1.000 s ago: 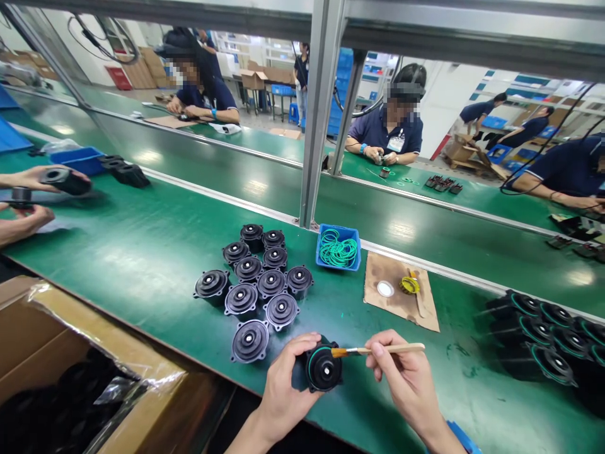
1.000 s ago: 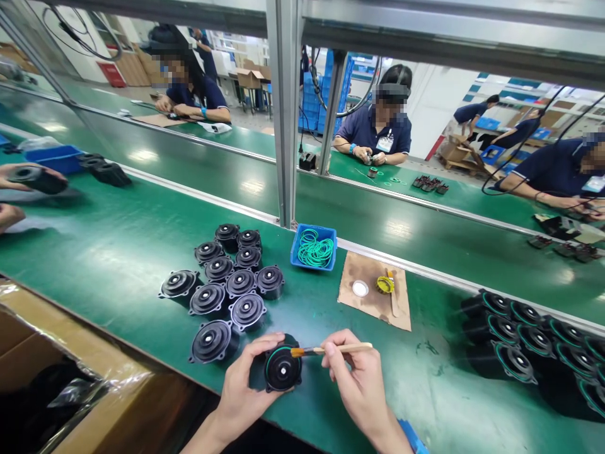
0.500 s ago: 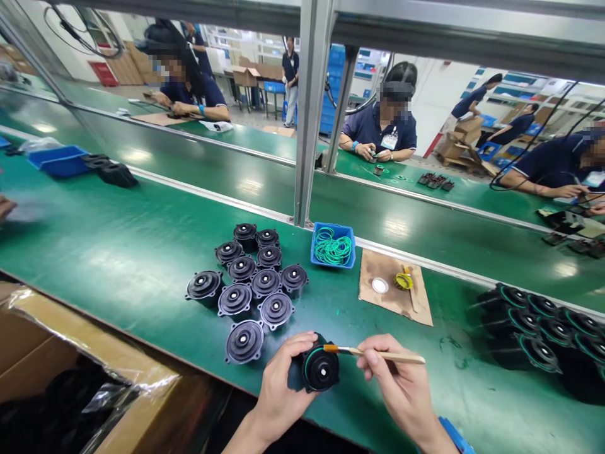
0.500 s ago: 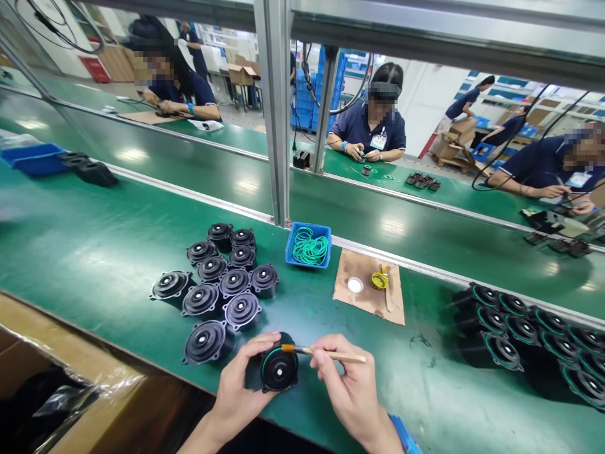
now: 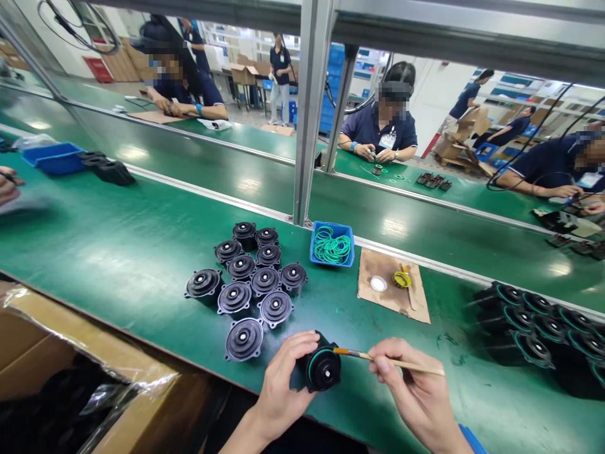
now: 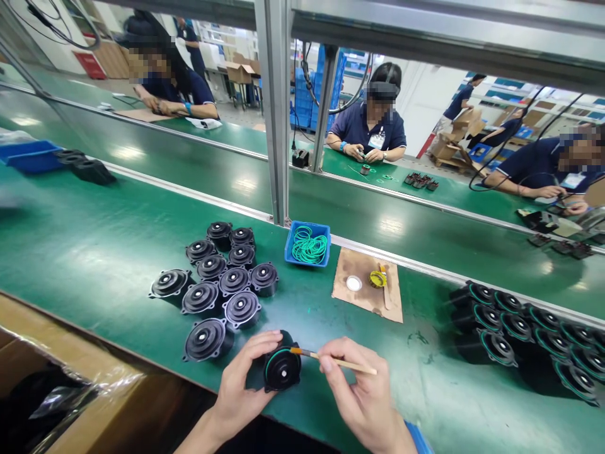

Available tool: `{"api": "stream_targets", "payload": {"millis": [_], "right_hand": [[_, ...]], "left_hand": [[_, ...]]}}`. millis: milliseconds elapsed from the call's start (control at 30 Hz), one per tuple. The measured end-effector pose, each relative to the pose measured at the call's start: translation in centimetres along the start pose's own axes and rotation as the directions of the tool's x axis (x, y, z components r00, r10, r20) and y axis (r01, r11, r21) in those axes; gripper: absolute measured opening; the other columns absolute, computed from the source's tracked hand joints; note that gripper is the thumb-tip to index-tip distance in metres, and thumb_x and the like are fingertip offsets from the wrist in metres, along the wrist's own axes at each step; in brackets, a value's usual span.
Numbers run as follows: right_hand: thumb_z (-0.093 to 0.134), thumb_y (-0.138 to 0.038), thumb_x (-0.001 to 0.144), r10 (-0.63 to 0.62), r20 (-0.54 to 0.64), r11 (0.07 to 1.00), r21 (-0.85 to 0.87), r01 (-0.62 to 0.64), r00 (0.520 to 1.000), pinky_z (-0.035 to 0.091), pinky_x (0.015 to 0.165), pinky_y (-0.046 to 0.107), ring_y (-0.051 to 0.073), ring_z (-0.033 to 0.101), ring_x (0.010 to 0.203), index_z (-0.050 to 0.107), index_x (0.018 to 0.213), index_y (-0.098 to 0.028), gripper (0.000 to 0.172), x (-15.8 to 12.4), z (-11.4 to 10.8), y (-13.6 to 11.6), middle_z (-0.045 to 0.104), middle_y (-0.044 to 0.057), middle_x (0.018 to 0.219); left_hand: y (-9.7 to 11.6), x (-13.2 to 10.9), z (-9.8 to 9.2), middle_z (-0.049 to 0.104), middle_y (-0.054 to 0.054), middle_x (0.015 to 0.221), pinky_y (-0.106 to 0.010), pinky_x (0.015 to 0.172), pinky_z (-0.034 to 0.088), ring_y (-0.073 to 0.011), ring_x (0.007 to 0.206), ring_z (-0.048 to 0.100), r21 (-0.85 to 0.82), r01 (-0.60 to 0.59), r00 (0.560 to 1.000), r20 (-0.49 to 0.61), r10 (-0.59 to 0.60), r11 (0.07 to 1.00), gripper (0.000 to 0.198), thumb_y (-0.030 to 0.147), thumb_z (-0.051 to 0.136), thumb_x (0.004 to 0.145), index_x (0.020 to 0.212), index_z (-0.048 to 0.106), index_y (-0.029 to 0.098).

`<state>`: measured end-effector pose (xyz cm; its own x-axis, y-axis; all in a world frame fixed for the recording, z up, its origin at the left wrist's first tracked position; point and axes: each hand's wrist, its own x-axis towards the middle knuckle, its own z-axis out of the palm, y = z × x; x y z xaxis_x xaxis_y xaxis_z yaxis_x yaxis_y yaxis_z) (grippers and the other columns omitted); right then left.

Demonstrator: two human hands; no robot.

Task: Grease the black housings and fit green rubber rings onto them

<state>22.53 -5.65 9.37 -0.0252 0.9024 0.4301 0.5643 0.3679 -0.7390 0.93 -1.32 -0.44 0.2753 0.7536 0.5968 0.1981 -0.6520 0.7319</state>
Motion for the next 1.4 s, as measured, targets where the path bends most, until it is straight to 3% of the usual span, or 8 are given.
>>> {"api": "stream_targets", "payload": {"millis": [300, 700, 867, 967, 1100, 1400], "right_hand": [[0.055, -0.012, 0.094, -0.197, 0.096, 0.974, -0.098, 0.206, 0.976, 0.05, 0.055, 0.022, 0.013, 0.061, 0.054, 0.06, 0.091, -0.023, 0.013, 1.1, 0.7, -1.9, 0.066, -0.001, 0.069], [0.052, -0.009, 0.093, -0.299, 0.347, 0.931, -0.098, 0.351, 0.889, 0.05, 0.057, 0.026, 0.017, 0.061, 0.061, 0.057, 0.093, -0.02, 0.012, 0.4, 1.2, -2.7, 0.066, 0.005, 0.074], [0.05, -0.01, 0.094, -0.261, 0.274, 0.958, -0.047, 0.284, 0.926, 0.051, 0.059, 0.025, 0.016, 0.062, 0.062, 0.057, 0.095, -0.021, 0.013, 0.8, 0.8, -2.4, 0.067, 0.004, 0.075], [0.051, -0.011, 0.095, -0.213, 0.187, 0.967, -0.097, 0.234, 0.959, 0.049, 0.058, 0.023, 0.014, 0.061, 0.059, 0.056, 0.094, -0.022, 0.012, 1.1, 0.4, -1.7, 0.064, 0.001, 0.072], [0.051, -0.012, 0.097, -0.207, 0.129, 0.959, -0.167, 0.227, 0.97, 0.048, 0.057, 0.024, 0.013, 0.059, 0.056, 0.056, 0.092, -0.022, 0.012, 1.0, 0.4, -1.0, 0.062, -0.001, 0.071], [0.047, -0.007, 0.091, -0.311, 0.267, 0.946, -0.008, 0.325, 0.912, 0.05, 0.061, 0.026, 0.015, 0.059, 0.066, 0.054, 0.101, -0.018, 0.016, 0.3, 0.6, -2.5, 0.064, 0.005, 0.08]], "left_hand": [[0.1, -0.1, -0.1, 0.073, -0.013, 0.113, -0.044, 0.095, 0.059, -0.0285, 0.111, 0.07, -0.002, -0.049, 0.998, 0.036, 0.049, 0.999, 0.045, 0.012, 0.072, 0.08, 0.12, 0.057, 0.021], [0.0, 0.1, -0.1, 0.072, -0.014, 0.118, -0.044, 0.1, 0.055, -0.0268, 0.117, 0.066, 0.043, -0.151, 0.981, 0.126, 0.145, 0.988, 0.052, 0.002, 0.061, 0.081, 0.13, 0.053, 0.018], [-0.1, -0.1, -0.1, 0.071, -0.013, 0.119, -0.044, 0.101, 0.054, -0.0265, 0.119, 0.064, 0.047, -0.16, 0.978, 0.139, 0.153, 0.986, 0.053, 0.001, 0.059, 0.08, 0.13, 0.052, 0.018], [-0.1, -0.1, -0.1, 0.071, -0.013, 0.119, -0.045, 0.101, 0.054, -0.0268, 0.12, 0.064, 0.058, -0.155, 0.979, 0.146, 0.145, 0.986, 0.053, 0.0, 0.057, 0.08, 0.13, 0.053, 0.019], [0.1, 0.2, -0.1, 0.072, -0.013, 0.117, -0.046, 0.098, 0.056, -0.0272, 0.116, 0.066, 0.067, -0.167, 0.979, 0.127, 0.158, 0.984, 0.055, 0.0, 0.056, 0.08, 0.131, 0.053, 0.019], [1.1, 1.1, -0.8, 0.071, -0.013, 0.12, -0.042, 0.095, 0.056, -0.0257, 0.113, 0.065, 0.111, -0.147, 0.981, 0.146, 0.13, 0.983, 0.061, 0.004, 0.065, 0.078, 0.136, 0.051, 0.018]]}}
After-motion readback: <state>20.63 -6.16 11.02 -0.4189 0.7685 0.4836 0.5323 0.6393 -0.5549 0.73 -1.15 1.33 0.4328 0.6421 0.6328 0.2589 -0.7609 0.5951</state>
